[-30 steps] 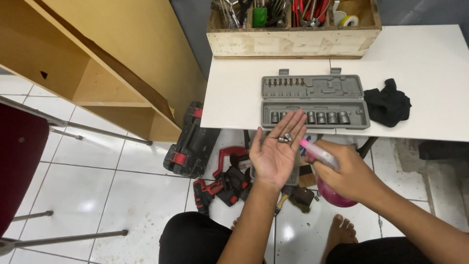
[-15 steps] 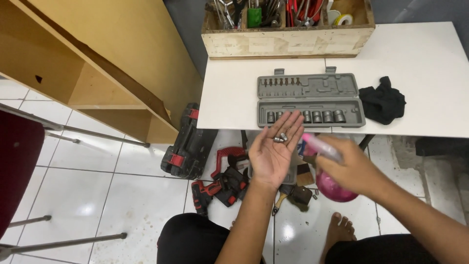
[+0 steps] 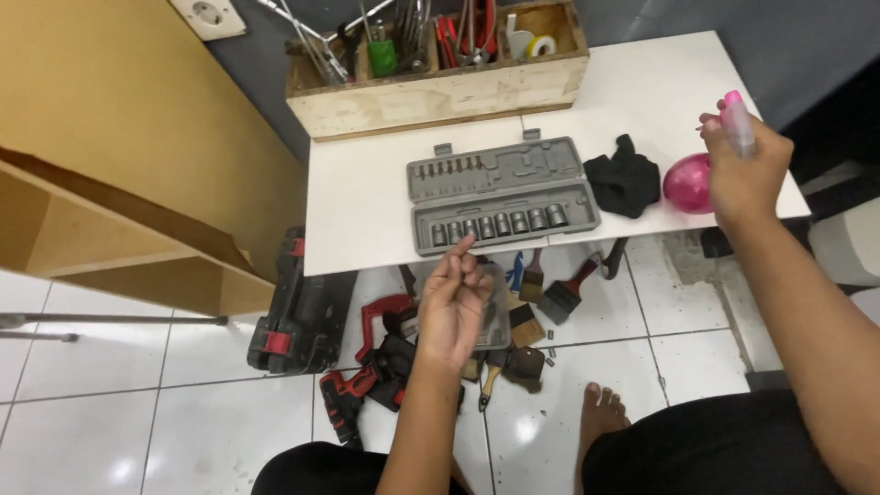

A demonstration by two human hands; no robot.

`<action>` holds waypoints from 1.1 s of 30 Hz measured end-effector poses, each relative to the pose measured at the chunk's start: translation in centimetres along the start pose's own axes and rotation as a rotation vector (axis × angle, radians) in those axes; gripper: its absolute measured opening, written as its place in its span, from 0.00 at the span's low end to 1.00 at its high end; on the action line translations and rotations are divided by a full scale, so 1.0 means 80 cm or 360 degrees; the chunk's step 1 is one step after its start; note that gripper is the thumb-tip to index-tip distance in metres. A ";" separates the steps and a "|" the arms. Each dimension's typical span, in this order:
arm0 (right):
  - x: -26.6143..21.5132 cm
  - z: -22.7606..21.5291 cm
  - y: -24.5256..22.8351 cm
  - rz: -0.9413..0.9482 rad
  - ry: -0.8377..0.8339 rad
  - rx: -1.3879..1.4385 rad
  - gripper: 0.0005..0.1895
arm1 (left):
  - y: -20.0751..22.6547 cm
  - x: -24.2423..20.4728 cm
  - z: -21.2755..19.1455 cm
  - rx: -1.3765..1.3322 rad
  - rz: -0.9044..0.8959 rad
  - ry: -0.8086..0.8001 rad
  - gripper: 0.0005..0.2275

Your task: The person cleans metal socket bits by wiping them with a black cloth. They spray the bits with a pink spray bottle and then wipe them again before placing them back into a grey socket set case on a white table.

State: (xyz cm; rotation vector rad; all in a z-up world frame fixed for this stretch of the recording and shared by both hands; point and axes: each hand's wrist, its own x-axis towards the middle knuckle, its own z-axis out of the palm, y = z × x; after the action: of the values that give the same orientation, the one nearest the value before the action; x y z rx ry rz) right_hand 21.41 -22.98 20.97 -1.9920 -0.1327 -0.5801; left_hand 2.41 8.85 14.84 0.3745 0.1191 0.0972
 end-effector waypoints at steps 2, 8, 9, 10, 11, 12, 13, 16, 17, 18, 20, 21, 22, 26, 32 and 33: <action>0.000 -0.002 0.011 0.0141 0.0092 0.0043 0.09 | 0.001 0.001 0.002 -0.0058 -0.0050 0.0000 0.14; -0.004 0.004 -0.003 0.0392 0.0175 -0.0018 0.09 | 0.007 -0.006 0.022 -0.0122 -0.0153 0.0122 0.20; -0.008 0.005 -0.007 0.0377 0.0091 -0.0118 0.11 | 0.008 -0.008 0.023 -0.0103 -0.0150 0.0150 0.22; -0.007 0.007 -0.011 0.0374 0.0094 -0.0117 0.11 | 0.008 -0.008 0.023 -0.0103 -0.0150 0.0146 0.22; -0.007 0.010 -0.016 0.0387 0.0129 -0.0055 0.09 | 0.008 -0.008 0.022 -0.0038 -0.0144 0.0161 0.23; -0.008 0.013 -0.020 0.0402 0.0162 0.0008 0.13 | 0.008 -0.009 0.022 0.0026 -0.0137 0.0178 0.24; -0.009 0.013 -0.019 0.0401 0.0163 0.0008 0.13 | 0.007 -0.009 0.021 0.0027 -0.0137 0.0176 0.24; -0.011 0.010 -0.014 0.0422 0.0179 0.0220 0.14 | 0.005 -0.008 0.019 -0.0003 -0.0111 0.0189 0.22; -0.012 0.008 -0.010 0.0397 0.0164 0.0250 0.11 | 0.005 -0.007 0.019 0.0005 -0.0107 0.0193 0.21; -0.013 0.006 -0.006 0.0371 0.0147 0.0280 0.09 | 0.005 -0.007 0.019 0.0011 -0.0103 0.0198 0.21; -0.018 0.001 -0.019 0.0362 0.0118 0.0267 0.10 | 0.006 -0.009 0.023 0.0024 -0.0105 0.0207 0.20; -0.021 -0.002 -0.025 0.0355 0.0089 0.0254 0.12 | 0.007 -0.010 0.025 0.0038 -0.0109 0.0218 0.19; -0.020 -0.002 -0.021 0.0352 0.0090 0.0254 0.12 | 0.008 -0.010 0.026 0.0036 -0.0108 0.0215 0.19; -0.020 -0.004 -0.005 0.0249 0.0219 0.0320 0.08 | 0.011 -0.012 0.032 0.0032 -0.0127 0.0250 0.20; -0.021 -0.003 -0.012 0.0108 0.0263 0.0219 0.16 | 0.013 -0.014 0.035 0.0028 -0.0145 0.0247 0.20; -0.018 -0.002 -0.011 0.0155 0.0352 0.0255 0.30 | 0.013 -0.014 0.034 0.0027 -0.0150 0.0234 0.21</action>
State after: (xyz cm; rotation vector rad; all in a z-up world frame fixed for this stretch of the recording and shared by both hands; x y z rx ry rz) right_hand 19.74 -22.49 21.10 -1.7568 0.0516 -0.7001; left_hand 1.62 8.71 17.83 0.3783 0.2829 0.0307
